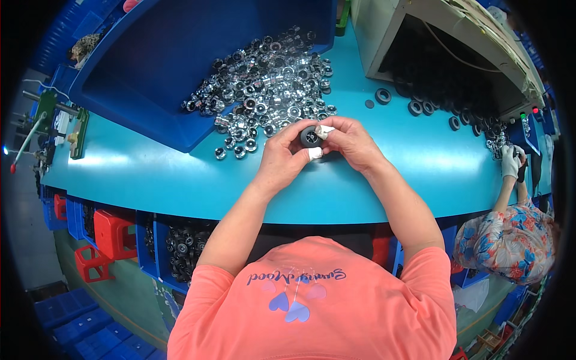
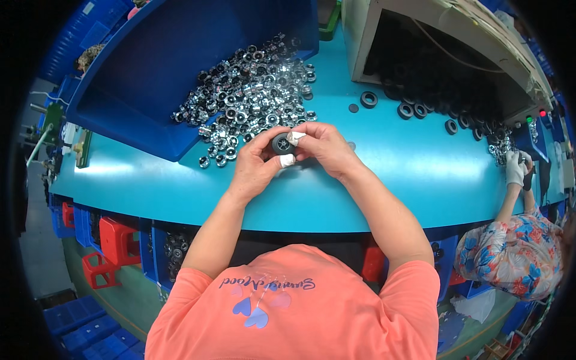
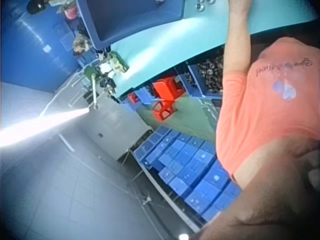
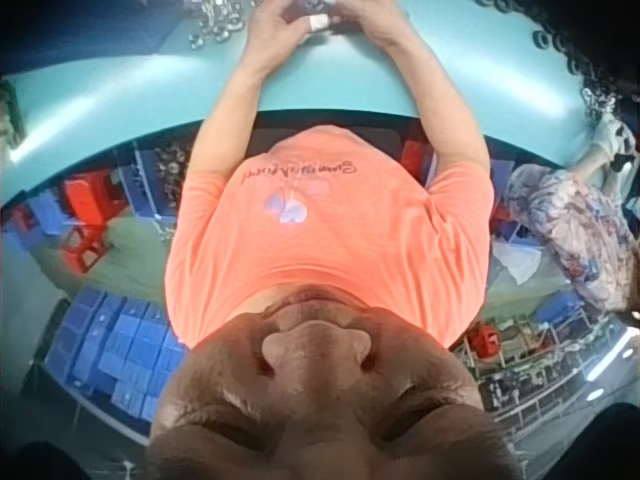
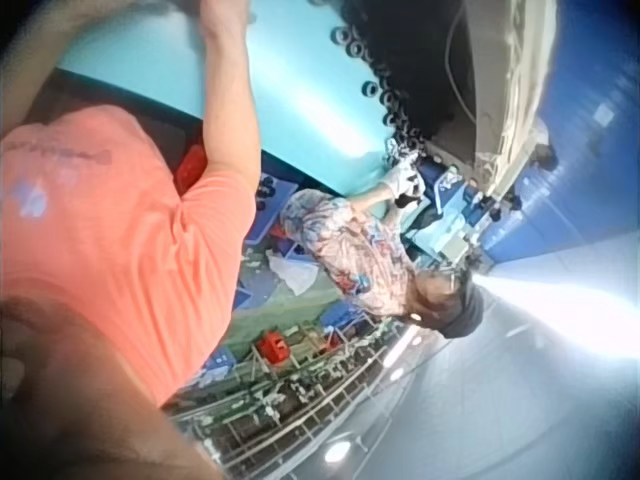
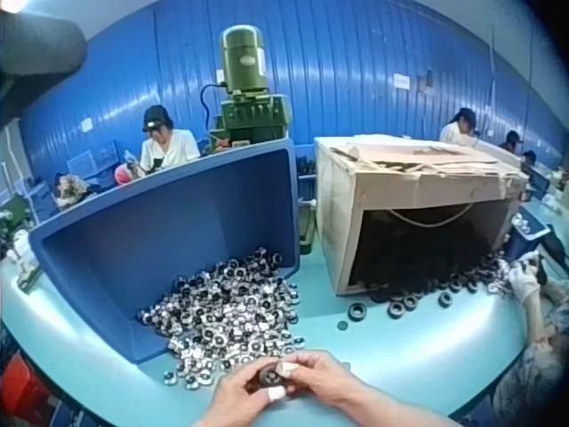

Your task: Picking up and assembling small silver metallic parts with black circular components at a factory workbench.

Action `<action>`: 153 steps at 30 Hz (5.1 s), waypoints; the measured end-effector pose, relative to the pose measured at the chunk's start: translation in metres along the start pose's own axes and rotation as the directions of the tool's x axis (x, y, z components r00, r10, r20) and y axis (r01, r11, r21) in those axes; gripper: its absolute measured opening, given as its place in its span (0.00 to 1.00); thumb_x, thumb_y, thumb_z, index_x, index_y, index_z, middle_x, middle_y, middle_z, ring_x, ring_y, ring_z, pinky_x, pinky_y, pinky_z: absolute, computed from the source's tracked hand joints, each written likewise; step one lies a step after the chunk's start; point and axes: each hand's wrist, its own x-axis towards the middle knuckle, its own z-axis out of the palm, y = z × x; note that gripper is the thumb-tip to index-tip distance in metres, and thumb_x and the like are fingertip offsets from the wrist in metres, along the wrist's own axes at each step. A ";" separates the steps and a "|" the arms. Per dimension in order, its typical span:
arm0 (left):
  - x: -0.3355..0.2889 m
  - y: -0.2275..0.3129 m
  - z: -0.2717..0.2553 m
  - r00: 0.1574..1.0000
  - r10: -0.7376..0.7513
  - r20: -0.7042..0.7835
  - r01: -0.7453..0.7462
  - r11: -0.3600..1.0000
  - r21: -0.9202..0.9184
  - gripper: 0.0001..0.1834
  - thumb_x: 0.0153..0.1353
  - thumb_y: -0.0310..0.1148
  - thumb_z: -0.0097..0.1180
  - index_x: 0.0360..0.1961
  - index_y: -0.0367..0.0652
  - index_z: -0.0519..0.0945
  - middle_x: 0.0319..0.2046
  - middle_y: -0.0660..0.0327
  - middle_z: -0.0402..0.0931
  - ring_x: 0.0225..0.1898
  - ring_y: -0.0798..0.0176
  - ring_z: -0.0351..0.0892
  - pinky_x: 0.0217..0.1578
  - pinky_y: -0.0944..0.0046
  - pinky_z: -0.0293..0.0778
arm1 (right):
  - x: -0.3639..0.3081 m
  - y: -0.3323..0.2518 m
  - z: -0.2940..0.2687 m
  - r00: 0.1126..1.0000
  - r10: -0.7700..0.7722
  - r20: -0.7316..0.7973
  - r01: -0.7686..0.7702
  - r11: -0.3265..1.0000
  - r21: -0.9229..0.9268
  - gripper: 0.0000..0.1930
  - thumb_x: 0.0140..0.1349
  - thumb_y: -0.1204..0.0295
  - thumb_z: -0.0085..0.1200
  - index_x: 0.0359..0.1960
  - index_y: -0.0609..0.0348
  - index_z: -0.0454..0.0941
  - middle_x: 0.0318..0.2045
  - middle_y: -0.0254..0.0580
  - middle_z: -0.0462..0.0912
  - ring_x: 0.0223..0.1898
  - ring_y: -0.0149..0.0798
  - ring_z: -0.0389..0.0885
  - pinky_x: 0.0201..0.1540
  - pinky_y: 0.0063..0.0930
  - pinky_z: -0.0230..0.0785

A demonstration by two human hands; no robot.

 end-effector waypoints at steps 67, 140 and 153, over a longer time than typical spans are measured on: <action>0.003 -0.012 -0.011 1.000 -0.017 -0.024 0.011 0.974 -0.226 0.20 0.69 0.26 0.50 0.61 0.37 0.76 0.52 0.60 0.79 0.47 0.68 0.79 0.42 0.68 0.77 | -0.002 0.002 0.005 0.999 0.007 0.035 -0.008 1.000 0.029 0.12 0.72 0.65 0.55 0.48 0.61 0.80 0.37 0.34 0.83 0.36 0.25 0.82 0.42 0.19 0.77; 0.000 -0.009 -0.004 0.962 0.270 -0.044 -0.196 0.792 0.579 0.29 0.51 0.21 0.68 0.58 0.39 0.78 0.36 0.61 0.73 0.31 0.66 0.75 0.32 0.66 0.74 | -0.013 -0.013 0.013 0.839 -0.536 0.090 0.420 0.534 -0.734 0.11 0.54 0.79 0.61 0.40 0.57 0.86 0.29 0.40 0.80 0.30 0.37 0.81 0.34 0.29 0.75; 0.002 -0.014 -0.002 0.995 0.093 -0.024 -0.090 0.989 0.114 0.26 0.56 0.18 0.65 0.58 0.37 0.77 0.44 0.62 0.73 0.46 0.66 0.79 0.46 0.66 0.79 | -0.011 -0.008 0.017 0.887 -0.462 0.007 0.332 0.627 -0.705 0.08 0.54 0.73 0.61 0.34 0.64 0.80 0.30 0.43 0.81 0.29 0.38 0.83 0.34 0.31 0.77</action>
